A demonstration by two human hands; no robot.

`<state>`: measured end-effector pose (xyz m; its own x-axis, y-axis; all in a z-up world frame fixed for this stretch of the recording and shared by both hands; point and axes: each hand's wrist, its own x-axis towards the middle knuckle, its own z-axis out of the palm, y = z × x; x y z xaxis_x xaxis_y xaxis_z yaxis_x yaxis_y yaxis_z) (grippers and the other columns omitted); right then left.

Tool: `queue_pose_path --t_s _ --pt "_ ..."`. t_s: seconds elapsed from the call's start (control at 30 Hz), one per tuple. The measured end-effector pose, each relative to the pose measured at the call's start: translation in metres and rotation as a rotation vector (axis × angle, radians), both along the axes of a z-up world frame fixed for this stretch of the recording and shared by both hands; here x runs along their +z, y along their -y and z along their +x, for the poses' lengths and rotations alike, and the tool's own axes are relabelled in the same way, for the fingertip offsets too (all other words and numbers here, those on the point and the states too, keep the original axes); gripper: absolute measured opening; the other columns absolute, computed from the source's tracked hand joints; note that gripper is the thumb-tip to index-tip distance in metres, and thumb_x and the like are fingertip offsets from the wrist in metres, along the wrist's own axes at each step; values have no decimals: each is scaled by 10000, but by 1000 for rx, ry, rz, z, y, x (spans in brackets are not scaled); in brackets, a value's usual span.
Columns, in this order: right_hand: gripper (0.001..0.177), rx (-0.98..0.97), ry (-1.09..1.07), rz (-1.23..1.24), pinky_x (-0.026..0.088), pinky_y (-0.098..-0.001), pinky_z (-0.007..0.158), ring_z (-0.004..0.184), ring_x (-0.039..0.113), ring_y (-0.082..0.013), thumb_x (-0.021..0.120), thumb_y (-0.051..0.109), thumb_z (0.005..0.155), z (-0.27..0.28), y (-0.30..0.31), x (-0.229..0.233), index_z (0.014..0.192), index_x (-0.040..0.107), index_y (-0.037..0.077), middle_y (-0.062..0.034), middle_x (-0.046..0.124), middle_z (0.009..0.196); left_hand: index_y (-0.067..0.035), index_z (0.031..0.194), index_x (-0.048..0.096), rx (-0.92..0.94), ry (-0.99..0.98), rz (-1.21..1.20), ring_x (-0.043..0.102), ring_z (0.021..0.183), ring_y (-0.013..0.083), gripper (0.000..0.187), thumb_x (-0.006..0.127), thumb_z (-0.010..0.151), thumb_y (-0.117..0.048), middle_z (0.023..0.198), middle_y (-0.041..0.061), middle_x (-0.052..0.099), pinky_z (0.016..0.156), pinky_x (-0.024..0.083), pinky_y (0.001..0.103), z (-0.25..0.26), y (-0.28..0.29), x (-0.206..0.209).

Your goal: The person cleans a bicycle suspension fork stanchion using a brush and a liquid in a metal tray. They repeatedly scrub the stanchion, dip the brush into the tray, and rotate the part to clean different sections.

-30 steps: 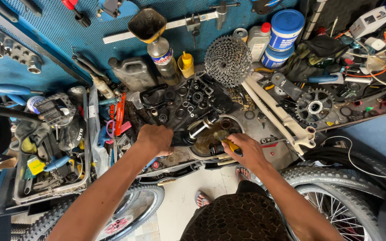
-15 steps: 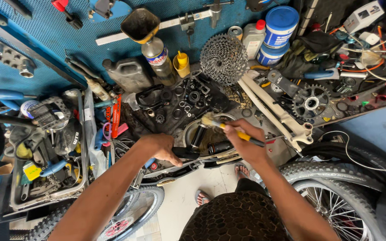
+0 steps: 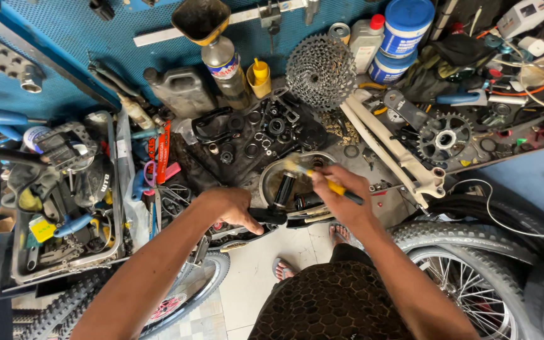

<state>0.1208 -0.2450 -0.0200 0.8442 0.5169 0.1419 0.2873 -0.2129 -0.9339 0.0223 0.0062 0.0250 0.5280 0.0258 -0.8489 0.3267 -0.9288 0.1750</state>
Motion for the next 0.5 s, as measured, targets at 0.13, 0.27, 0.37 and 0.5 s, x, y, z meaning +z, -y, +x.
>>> queue_pose_path --t_s 0.13,0.27,0.37,0.5 --pt "230 -13 53 -8 487 -242 607 681 579 -52 712 247 935 2 3 1 994 728 26 -27 707 745 109 867 736 -7 23 -7 719 783 318 842 749 734 -722 862 188 746 711 555 440 3 -2 13" --pt "229 -51 -147 -197 441 -270 558 622 549 -81 723 254 941 12 10 -4 996 741 32 -60 685 696 79 825 727 36 35 -3 725 758 316 797 759 714 -709 832 184 749 704 551 448 -4 -6 12" --pt "240 -23 12 0 474 -237 581 662 577 -44 717 254 949 4 7 -4 1013 716 22 -24 707 741 23 814 715 40 54 -52 713 748 296 744 779 685 -707 833 159 745 701 549 436 1 -3 4" --pt "251 -20 -12 5 470 -245 574 657 578 -57 714 263 949 3 3 -10 1004 718 19 -44 698 736 9 712 679 14 71 -61 643 625 259 758 744 721 -746 706 127 678 629 511 433 4 0 2"
